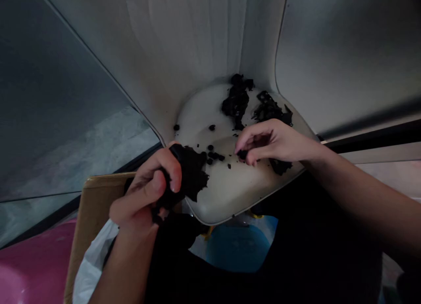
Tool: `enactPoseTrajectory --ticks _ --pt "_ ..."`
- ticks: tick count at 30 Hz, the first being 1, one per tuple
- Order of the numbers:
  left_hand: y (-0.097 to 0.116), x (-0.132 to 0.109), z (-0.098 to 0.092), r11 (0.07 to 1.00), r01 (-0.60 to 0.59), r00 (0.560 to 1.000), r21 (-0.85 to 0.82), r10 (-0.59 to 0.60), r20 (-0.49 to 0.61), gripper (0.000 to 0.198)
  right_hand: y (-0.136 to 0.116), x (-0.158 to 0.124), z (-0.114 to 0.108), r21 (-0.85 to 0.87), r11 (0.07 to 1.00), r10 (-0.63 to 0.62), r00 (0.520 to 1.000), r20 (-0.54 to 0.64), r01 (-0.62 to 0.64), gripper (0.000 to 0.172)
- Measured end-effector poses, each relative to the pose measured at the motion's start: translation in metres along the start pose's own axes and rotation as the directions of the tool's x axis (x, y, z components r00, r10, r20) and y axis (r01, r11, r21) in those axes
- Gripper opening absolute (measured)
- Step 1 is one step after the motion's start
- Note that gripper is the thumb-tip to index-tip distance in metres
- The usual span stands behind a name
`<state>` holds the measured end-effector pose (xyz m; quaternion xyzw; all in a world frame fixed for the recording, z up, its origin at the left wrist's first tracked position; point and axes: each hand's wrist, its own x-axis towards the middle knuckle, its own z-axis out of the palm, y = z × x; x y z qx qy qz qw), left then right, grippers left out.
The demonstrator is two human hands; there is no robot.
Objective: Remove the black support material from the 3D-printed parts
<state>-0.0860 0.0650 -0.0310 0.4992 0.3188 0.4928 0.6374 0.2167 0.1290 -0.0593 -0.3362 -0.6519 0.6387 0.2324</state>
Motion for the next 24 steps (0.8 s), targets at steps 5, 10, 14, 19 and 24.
enactPoseTrajectory --ticks 5,10,14,19,24 --pt "-0.010 0.014 0.005 0.996 -0.069 0.996 -0.053 0.066 -0.064 0.053 0.039 0.036 0.007 -0.605 0.794 -0.083 0.977 -0.195 -0.054 0.025" --pt "-0.020 0.022 0.006 0.980 -0.200 0.980 -0.002 0.200 0.012 0.049 0.035 0.042 0.012 -0.654 0.755 -0.118 0.973 -0.198 -0.041 0.034" --pt "-0.022 0.025 0.010 0.963 -0.265 0.959 -0.045 0.269 0.096 0.038 0.005 0.024 0.027 -0.233 0.966 -0.175 0.951 -0.255 0.115 0.058" --pt "-0.020 0.027 0.021 0.982 -0.186 0.983 0.023 0.185 0.014 0.030 -0.024 0.005 0.057 0.169 0.962 -0.182 0.965 -0.188 0.214 0.041" --pt "-0.019 0.035 0.028 0.984 -0.156 0.980 0.088 0.165 -0.108 0.062 -0.036 -0.008 0.058 0.104 0.970 -0.168 0.919 -0.358 0.218 0.025"
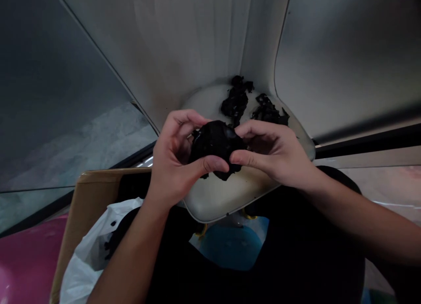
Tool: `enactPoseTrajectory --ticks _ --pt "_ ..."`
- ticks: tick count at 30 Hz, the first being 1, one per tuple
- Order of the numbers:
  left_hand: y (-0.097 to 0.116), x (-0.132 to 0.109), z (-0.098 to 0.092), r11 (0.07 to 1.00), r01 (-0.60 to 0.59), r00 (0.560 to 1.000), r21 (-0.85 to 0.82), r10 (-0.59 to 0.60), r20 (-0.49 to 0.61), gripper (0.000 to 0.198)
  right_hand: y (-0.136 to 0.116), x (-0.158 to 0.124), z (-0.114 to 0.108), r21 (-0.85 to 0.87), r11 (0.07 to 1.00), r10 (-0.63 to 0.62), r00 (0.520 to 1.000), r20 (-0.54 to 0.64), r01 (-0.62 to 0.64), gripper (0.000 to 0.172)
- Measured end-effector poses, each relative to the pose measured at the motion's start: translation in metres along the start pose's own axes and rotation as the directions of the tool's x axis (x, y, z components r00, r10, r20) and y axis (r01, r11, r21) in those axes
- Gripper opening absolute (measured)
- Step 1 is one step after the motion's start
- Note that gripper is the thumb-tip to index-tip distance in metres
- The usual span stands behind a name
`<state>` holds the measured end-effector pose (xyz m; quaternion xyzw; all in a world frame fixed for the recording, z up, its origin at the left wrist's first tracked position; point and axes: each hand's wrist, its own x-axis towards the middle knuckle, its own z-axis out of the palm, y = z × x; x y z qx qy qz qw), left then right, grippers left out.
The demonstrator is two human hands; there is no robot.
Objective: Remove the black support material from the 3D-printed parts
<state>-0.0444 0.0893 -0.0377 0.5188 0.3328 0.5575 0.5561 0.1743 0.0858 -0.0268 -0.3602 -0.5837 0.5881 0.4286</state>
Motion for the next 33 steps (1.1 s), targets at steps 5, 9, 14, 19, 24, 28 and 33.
enactPoseTrajectory --ticks 5,9,14,19,24,28,33 --pt "-0.002 0.003 0.009 0.998 0.024 0.999 -0.057 -0.021 0.050 0.058 -0.016 -0.005 -0.011 0.006 1.000 0.005 0.995 0.099 -0.006 0.029" --pt "-0.005 0.002 0.015 0.998 0.064 0.998 0.004 -0.064 0.030 0.050 -0.021 -0.009 -0.007 -0.049 0.998 0.029 0.999 -0.027 -0.030 0.032" --pt "-0.006 -0.001 0.024 0.984 0.037 0.999 0.177 -0.037 -0.006 0.059 -0.017 -0.012 -0.004 -0.020 1.000 0.005 0.982 -0.187 -0.009 0.026" --pt "-0.004 -0.005 0.039 0.960 0.030 0.998 0.280 -0.015 -0.057 0.060 -0.019 -0.019 -0.002 -0.045 0.996 0.065 0.951 -0.302 -0.083 0.023" --pt "-0.003 -0.010 0.050 0.963 0.011 0.998 0.270 0.006 -0.062 0.048 -0.021 -0.026 0.001 -0.052 0.998 0.005 0.943 -0.333 -0.024 0.025" --pt "-0.003 -0.009 0.054 0.986 -0.001 0.998 0.170 0.011 -0.057 0.046 -0.021 -0.027 0.002 -0.045 0.996 0.065 0.967 -0.247 -0.078 0.033" --pt "-0.009 -0.007 0.053 0.998 -0.037 0.999 0.040 0.037 -0.006 0.050 -0.020 -0.029 0.009 0.176 0.967 0.221 0.952 -0.212 -0.186 0.043"
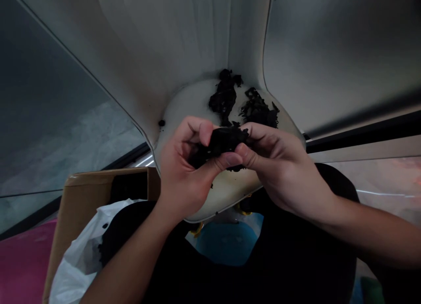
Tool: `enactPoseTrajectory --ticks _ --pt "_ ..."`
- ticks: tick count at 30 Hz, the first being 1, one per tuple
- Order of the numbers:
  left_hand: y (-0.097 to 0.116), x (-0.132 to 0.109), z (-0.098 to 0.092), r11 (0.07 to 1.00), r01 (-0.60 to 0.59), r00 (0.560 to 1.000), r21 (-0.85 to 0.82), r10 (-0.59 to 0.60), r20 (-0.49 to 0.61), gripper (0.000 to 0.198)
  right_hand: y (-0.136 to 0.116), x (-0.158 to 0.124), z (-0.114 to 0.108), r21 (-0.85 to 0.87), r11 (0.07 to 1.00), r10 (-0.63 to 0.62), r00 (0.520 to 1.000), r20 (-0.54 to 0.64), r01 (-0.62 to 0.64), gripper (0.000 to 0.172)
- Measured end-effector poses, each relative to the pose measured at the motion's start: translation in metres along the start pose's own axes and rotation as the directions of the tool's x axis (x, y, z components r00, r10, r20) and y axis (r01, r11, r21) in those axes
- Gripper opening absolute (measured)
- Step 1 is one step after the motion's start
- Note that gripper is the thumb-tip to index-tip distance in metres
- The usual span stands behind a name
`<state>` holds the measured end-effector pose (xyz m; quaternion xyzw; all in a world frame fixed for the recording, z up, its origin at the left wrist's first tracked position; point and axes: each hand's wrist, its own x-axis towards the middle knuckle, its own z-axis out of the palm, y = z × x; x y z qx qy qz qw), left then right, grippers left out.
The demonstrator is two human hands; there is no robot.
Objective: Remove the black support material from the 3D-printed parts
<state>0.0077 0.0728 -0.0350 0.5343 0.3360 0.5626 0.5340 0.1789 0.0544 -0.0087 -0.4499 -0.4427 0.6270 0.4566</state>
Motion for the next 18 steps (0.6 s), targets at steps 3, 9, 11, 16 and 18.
enactPoseTrajectory --ticks 3,9,11,16,18 --pt "-0.0050 -0.0020 -0.0018 0.998 0.026 1.000 -0.050 -0.026 0.000 0.051 0.0000 -0.0017 0.0040 0.092 0.993 0.074 0.997 0.024 -0.076 0.045" --pt "-0.0063 -0.0001 -0.0008 0.966 0.143 0.990 -0.215 -0.138 0.038 0.067 0.0006 0.0005 0.0045 0.150 0.983 0.104 0.993 0.048 -0.110 0.040" --pt "-0.0055 0.0016 -0.0002 0.951 0.180 0.984 -0.253 -0.168 0.065 0.073 0.0013 0.0016 0.0033 0.150 0.981 0.113 0.992 0.064 -0.122 0.039" --pt "-0.0083 0.0023 -0.0039 0.930 0.218 0.974 -0.297 -0.187 0.128 0.078 0.0019 0.0012 0.0023 0.085 0.990 0.108 0.991 0.078 -0.115 0.044" --pt "-0.0101 0.0028 -0.0065 0.920 0.226 0.970 -0.320 -0.184 0.156 0.077 0.0027 0.0015 0.0023 0.065 0.993 0.094 0.992 0.082 -0.099 0.046"
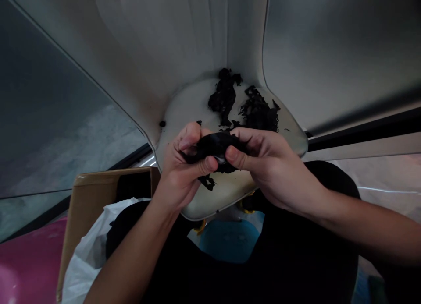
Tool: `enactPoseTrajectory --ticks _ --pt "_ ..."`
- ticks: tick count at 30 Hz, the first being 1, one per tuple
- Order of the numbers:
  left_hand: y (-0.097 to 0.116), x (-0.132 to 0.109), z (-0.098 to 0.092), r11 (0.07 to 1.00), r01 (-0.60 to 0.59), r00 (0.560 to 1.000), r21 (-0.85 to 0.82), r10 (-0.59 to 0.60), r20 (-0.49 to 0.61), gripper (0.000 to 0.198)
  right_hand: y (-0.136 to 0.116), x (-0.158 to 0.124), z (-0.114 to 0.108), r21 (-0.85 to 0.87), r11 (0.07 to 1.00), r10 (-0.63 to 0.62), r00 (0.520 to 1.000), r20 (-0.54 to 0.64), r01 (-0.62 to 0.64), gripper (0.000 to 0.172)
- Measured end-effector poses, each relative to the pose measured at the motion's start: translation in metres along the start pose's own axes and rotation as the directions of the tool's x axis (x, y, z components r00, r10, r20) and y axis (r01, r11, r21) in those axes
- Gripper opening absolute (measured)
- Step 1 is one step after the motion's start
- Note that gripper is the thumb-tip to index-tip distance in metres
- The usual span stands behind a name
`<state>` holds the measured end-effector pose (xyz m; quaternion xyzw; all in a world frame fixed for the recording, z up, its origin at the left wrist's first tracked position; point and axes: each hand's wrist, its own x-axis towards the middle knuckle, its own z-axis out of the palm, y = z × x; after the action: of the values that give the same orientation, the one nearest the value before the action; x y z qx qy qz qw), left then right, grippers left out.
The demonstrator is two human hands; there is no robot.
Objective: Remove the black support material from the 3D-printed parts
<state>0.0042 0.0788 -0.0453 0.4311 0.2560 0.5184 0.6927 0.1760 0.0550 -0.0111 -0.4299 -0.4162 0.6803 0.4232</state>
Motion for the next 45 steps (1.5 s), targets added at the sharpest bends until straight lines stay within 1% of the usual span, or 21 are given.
enactPoseTrajectory --ticks 3,6,9,11,12,14,16,17,18,19,20,22,24,26,29,33,36,38,41,43,45 --pt "0.001 0.003 -0.006 1.000 0.017 1.000 0.022 -0.018 0.014 0.075 0.003 0.005 -0.003 -0.012 0.999 -0.030 0.999 0.010 0.030 0.047" --pt "0.003 0.009 -0.012 0.987 0.003 1.000 0.161 0.002 -0.030 0.070 0.005 0.013 -0.012 -0.028 0.994 -0.105 0.994 -0.032 0.104 0.047" --pt "0.001 0.011 -0.017 0.967 -0.024 0.992 0.254 0.054 -0.112 0.052 0.003 0.015 -0.019 -0.117 0.973 -0.208 0.976 -0.060 0.200 0.044" --pt "0.000 0.008 -0.016 0.952 -0.055 0.985 0.301 0.101 -0.142 0.038 -0.002 0.011 -0.021 -0.165 0.961 -0.235 0.970 -0.065 0.222 0.041" --pt "0.000 0.005 -0.014 0.933 -0.086 0.976 0.351 0.149 -0.158 0.034 -0.004 0.008 -0.021 -0.174 0.959 -0.239 0.968 -0.073 0.224 0.039" --pt "0.002 -0.003 -0.010 0.846 -0.156 0.932 0.510 0.297 -0.208 0.030 -0.007 0.003 -0.020 -0.183 0.959 -0.238 0.967 -0.093 0.218 0.037" --pt "0.006 -0.012 -0.005 0.705 -0.205 0.887 0.679 0.427 -0.174 0.024 -0.009 -0.001 -0.019 -0.204 0.954 -0.247 0.962 -0.113 0.221 0.036" --pt "0.008 -0.016 -0.003 0.650 -0.214 0.883 0.729 0.447 -0.140 0.019 -0.009 -0.003 -0.019 -0.215 0.949 -0.259 0.958 -0.121 0.229 0.035" --pt "0.010 -0.020 0.000 0.625 -0.219 0.891 0.749 0.441 -0.108 0.015 -0.009 -0.003 -0.018 -0.221 0.946 -0.267 0.955 -0.127 0.236 0.034" --pt "0.011 -0.024 0.002 0.630 -0.222 0.905 0.744 0.417 -0.082 0.014 -0.009 -0.003 -0.018 -0.221 0.944 -0.277 0.952 -0.128 0.245 0.032" --pt "0.011 -0.026 0.005 0.654 -0.223 0.919 0.723 0.388 -0.068 0.015 -0.009 -0.003 -0.017 -0.213 0.943 -0.285 0.950 -0.125 0.254 0.031" --pt "0.012 -0.029 0.009 0.704 -0.209 0.931 0.679 0.357 -0.083 0.020 -0.008 -0.003 -0.016 -0.197 0.943 -0.294 0.948 -0.118 0.268 0.028" --pt "0.013 -0.028 0.012 0.706 -0.182 0.935 0.685 0.340 -0.103 0.022 -0.008 -0.004 -0.016 -0.214 0.935 -0.312 0.943 -0.113 0.284 0.025" --pt "0.015 -0.026 0.014 0.688 -0.152 0.939 0.710 0.325 -0.114 0.018 -0.007 -0.006 -0.018 -0.273 0.913 -0.341 0.935 -0.100 0.303 0.022" --pt "0.017 -0.024 0.015 0.669 -0.174 0.944 0.723 0.322 -0.071 0.012 -0.005 -0.010 -0.023 -0.360 0.866 -0.392 0.918 -0.059 0.346 0.018" --pt "0.015 -0.025 0.016 0.641 -0.164 0.939 0.750 0.335 -0.081 0.024 0.001 -0.013 -0.026 -0.423 0.815 -0.432 0.902 0.011 0.396 0.018" --pt "0.013 -0.022 0.018 0.649 -0.116 0.946 0.752 0.303 -0.116 0.015 0.007 -0.012 -0.030 -0.453 0.783 -0.440 0.894 0.082 0.427 0.016" --pt "0.012 -0.018 0.018 0.689 -0.056 0.961 0.722 0.233 -0.148 0.010 0.013 -0.010 -0.034 -0.474 0.752 -0.445 0.883 0.150 0.459 0.015" --pt "0.009 -0.010 0.018 0.751 0.027 0.973 0.659 0.130 -0.188 0.011 0.018 -0.006 -0.040 -0.519 0.674 -0.469 0.847 0.250 0.526 0.018" --pt "0.009 -0.005 0.019 0.750 0.081 0.975 0.657 0.078 -0.209 0.010 0.018 -0.006 -0.042 -0.557 0.644 -0.467 0.846 0.255 0.524 0.021" --pt "0.012 -0.003 0.021 0.712 0.135 0.974 0.690 0.034 -0.225 0.008 0.013 -0.007 -0.043 -0.592 0.642 -0.450 0.865 0.225 0.488 0.023"
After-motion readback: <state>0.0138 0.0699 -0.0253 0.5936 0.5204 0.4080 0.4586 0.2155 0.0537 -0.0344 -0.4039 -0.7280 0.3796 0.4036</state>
